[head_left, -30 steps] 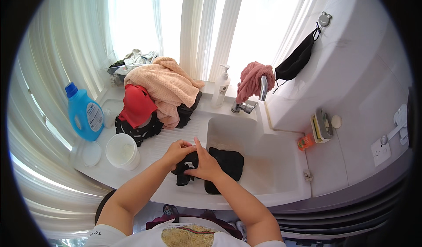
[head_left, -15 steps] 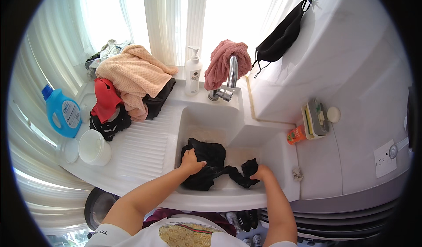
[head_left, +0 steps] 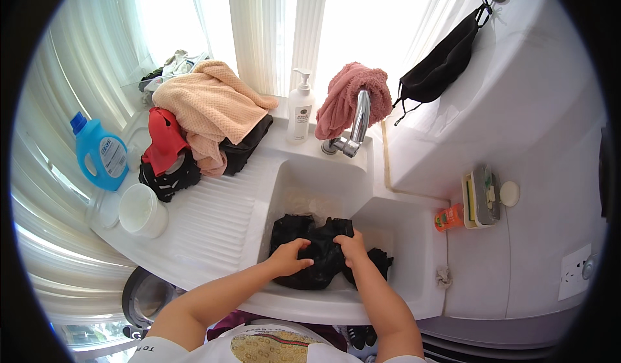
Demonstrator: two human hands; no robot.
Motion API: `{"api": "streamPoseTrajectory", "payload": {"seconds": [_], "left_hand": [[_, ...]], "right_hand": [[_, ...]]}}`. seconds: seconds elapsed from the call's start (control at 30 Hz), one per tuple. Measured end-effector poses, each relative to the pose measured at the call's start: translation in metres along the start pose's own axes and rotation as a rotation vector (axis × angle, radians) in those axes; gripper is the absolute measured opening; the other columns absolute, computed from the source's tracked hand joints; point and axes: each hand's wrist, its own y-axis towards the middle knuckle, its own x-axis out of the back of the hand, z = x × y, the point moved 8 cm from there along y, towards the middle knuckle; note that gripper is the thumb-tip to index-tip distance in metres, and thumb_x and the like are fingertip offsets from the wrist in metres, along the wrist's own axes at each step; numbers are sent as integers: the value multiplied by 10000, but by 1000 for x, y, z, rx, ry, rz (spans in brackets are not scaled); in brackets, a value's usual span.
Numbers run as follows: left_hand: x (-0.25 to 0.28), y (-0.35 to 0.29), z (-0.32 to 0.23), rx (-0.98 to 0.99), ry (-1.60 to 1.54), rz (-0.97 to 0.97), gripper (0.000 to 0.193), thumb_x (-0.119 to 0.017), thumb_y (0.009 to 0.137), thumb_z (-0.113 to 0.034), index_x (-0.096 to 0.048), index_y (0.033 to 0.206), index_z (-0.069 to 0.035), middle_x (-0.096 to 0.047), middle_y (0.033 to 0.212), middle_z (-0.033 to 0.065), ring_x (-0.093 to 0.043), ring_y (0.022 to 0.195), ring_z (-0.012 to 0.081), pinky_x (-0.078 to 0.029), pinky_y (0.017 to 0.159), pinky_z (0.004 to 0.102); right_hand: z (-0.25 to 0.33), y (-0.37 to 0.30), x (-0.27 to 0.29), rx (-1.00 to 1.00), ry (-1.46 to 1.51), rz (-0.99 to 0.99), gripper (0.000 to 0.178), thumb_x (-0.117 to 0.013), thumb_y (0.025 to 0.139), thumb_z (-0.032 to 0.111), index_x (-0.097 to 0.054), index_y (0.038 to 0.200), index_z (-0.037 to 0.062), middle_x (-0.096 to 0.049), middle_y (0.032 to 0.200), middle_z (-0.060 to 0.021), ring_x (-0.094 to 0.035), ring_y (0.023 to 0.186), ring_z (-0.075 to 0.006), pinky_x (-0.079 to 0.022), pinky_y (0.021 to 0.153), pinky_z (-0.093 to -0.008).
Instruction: The person washes a black garment by hand in a sink, pouring white detergent from a cup onto the fabric and scrubbing it thoroughly before rinsing.
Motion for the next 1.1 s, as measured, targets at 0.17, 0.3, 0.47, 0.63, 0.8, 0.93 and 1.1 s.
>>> {"api": "streamPoseTrajectory", "payload": {"seconds": [0.17,0.3,0.47,0.63,0.8,0.93,1.1], "left_hand": [[55,-7,-13,280,-716,-75,767,-643,913,-490,-343,1486,-78,-468,1445,133,-477,1287,291,-389,1058,399],[103,-10,-47,181,-1073,-17,872,-445,881,-755,-316,1508,-164,-466,1423,82,-460,1264,245,-351,1039,493],[184,-49,-83,-66,-1285,78,943,-315,816,-873,-463,1420,-164,-531,1376,80,-490,1251,249,-359,1026,528],[224,-87,-43,-145,-1434,-34,909,-351,857,-814,-463,1432,-119,-528,1406,97,-499,1285,268,-372,1066,509],[236,-85,100,140,-1168,-343,297,-612,884,-122,-613,1158,-8,-689,1018,136,-687,863,240,-558,776,388],[250,-103,133,230,-960,-554,267,-590,940,-161,-608,1131,25,-686,934,113,-667,770,201,-545,655,354],[258,-131,72,303,-511,-568,650,-754,846,-333,-495,1333,12,-617,1209,161,-614,1085,236,-498,915,358]], "right_hand": [[163,-86,-23,306,154,141,340,-606,746,-71,-648,1081,-31,-678,881,-75,-645,718,-157,-545,647,-302],[254,-140,-72,458,160,250,354,-634,775,-58,-643,1126,-11,-693,953,-86,-666,789,-160,-566,720,-303],[268,-163,-153,596,-48,414,426,-645,812,-23,-605,1235,9,-679,1050,-73,-636,919,-138,-519,833,-287],[204,-187,-249,843,-471,709,567,-653,849,14,-513,1396,70,-627,1267,-100,-592,1134,-199,-436,995,-311],[104,-199,-308,1077,-1006,600,920,-757,700,115,-320,1509,122,-537,1344,-168,-429,1320,-359,-357,1086,-455],[85,-207,-322,1035,-1009,757,788,-803,741,283,-455,1423,96,-535,1366,-191,-453,1312,-344,-343,1108,-433],[148,-134,-237,1170,-925,11,519,-745,805,303,-612,1227,32,-561,1302,-194,-480,1225,-393,-396,1044,-438]]}}
